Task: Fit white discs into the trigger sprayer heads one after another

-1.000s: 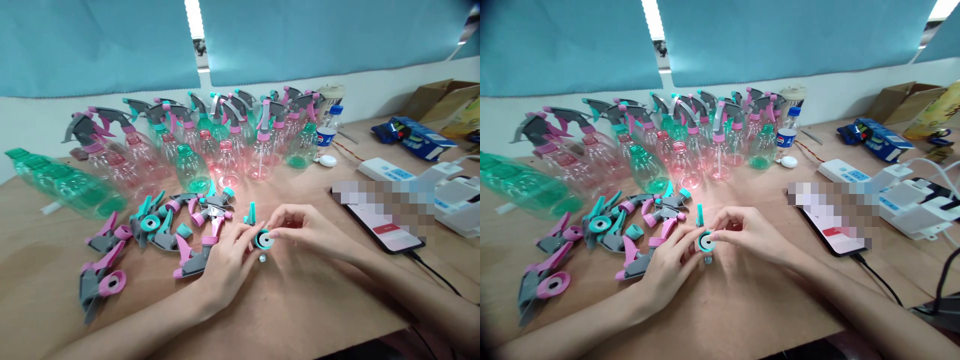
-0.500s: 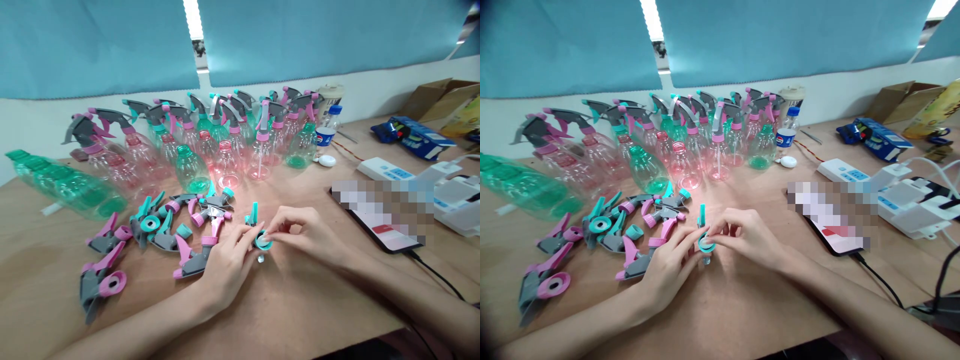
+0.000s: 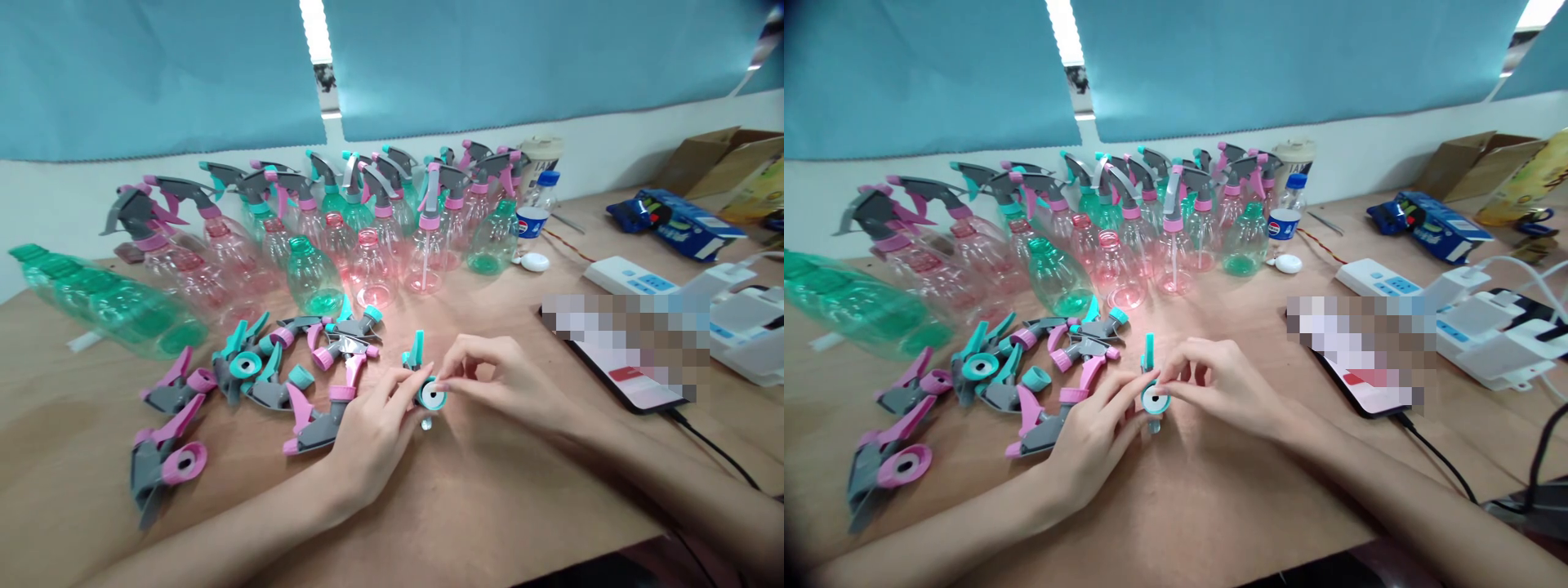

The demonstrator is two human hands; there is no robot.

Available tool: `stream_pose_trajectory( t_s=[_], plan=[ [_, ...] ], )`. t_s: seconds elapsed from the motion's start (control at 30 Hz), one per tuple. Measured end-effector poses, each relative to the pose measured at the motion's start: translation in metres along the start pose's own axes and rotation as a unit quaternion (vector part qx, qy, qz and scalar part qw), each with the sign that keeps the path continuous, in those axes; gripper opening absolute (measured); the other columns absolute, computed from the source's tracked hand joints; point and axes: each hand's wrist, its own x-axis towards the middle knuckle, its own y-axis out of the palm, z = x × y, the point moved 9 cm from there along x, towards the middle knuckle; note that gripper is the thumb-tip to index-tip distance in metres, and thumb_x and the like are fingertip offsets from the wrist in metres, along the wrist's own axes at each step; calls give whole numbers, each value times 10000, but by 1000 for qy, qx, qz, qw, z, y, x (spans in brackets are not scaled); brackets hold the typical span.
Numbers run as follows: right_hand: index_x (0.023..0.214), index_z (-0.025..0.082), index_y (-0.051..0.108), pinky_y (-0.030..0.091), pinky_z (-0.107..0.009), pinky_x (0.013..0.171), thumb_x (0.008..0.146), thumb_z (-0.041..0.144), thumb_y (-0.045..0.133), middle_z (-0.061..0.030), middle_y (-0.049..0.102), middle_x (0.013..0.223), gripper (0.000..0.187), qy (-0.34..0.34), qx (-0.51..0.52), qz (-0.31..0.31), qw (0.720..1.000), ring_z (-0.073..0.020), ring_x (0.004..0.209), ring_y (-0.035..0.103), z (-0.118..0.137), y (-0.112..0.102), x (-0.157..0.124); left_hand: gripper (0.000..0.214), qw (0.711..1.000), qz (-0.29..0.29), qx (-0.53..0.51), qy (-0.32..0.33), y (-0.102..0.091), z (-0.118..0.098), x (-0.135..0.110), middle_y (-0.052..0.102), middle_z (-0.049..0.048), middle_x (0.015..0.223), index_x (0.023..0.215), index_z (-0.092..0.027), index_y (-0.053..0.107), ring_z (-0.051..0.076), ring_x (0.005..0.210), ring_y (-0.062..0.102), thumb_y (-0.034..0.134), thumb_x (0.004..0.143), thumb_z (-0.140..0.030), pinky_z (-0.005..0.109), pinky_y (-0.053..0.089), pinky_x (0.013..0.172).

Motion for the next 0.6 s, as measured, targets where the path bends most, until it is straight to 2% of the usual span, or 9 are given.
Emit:
stream_pose_trajectory(
  t_s=[0.1,0.17,0.43,0.6],
  plan=[
    [797,198,629,457,-234,581,839,251,616,-13,637,785,69,-81,-56,-5,995,-113,667,559,15,0,-2,339,1000,4,5,0,0,0,-1,612,68,1066,1277,-201,472,193,926,628,449,940,-229,311,558,766],
    [804,200,627,466,-241,590,846,244,610,-18,638,781,63,-112,-67,-10,991,-122,688,562,21,0,-3,335,1000,5,7,0,1,0,-1,613,71,1063,1273,-192,476,194,924,629,446,941,-231,311,559,765],
    [804,208,631,471,-262,592,849,257,604,-22,651,744,72,-135,-89,-20,987,-144,710,565,25,0,-3,353,1000,2,0,-1,0,0,0,606,60,1038,1295,-223,459,186,902,632,443,943,-251,299,568,729],
    [832,211,638,480,-307,673,843,218,600,-28,653,767,40,-157,-117,-18,980,-165,756,553,31,3,-5,349,1000,-9,11,13,-2,-2,0,604,67,1038,1298,-213,445,187,910,629,425,951,-253,302,564,724]
  ],
)
